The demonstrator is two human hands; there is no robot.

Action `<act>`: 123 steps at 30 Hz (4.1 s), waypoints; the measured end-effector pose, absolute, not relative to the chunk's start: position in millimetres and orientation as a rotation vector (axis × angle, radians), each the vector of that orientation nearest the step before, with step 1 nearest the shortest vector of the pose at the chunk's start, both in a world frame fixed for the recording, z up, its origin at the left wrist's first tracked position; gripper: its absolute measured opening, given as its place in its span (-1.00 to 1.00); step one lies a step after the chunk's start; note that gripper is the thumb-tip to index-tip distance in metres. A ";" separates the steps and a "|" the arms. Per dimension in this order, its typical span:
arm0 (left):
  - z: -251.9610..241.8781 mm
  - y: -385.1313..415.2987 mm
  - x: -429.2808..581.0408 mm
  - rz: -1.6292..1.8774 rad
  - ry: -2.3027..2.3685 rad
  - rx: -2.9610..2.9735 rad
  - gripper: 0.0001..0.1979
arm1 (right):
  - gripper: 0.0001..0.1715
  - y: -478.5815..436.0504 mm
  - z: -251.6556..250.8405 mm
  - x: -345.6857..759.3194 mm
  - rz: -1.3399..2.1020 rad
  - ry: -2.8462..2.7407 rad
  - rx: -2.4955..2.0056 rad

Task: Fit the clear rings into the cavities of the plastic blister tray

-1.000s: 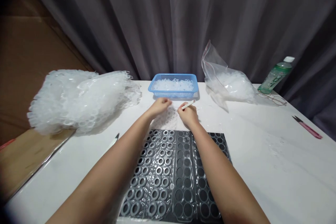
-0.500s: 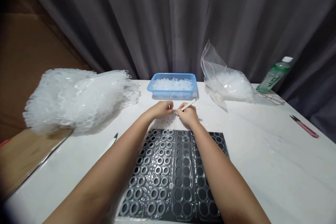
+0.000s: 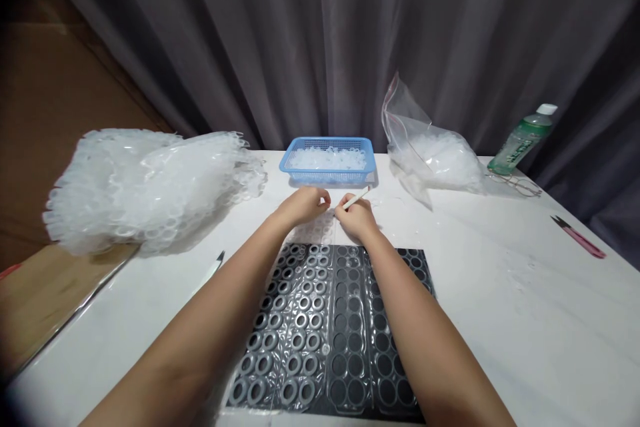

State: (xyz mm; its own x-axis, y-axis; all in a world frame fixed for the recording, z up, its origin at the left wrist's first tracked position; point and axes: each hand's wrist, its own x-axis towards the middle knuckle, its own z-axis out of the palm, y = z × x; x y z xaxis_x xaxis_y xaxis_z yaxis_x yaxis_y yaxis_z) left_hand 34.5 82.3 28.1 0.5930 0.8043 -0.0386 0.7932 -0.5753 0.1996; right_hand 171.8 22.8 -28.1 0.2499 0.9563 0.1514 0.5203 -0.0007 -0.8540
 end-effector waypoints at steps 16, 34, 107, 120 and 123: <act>17.5 82.3 39.8 0.067 1.164 2.517 -0.90 | -0.90 23.6 -30.3 173.1 0.609 -1.404 -1.654; 46.8 84.0 30.0 0.007 1.092 2.373 -0.84 | -0.90 19.3 -33.4 175.2 0.681 -1.422 -1.510; 8.7 50.4 6.7 0.074 0.911 2.553 -0.74 | -0.81 -27.2 -23.5 164.1 0.722 -1.515 -1.616; 4.2 49.1 9.7 0.173 0.991 2.502 -0.76 | -0.82 -27.9 -27.0 164.9 0.760 -1.494 -1.614; 1.7 49.0 11.0 0.195 0.978 2.483 -0.79 | -0.82 -27.8 -26.2 165.0 0.751 -1.494 -1.606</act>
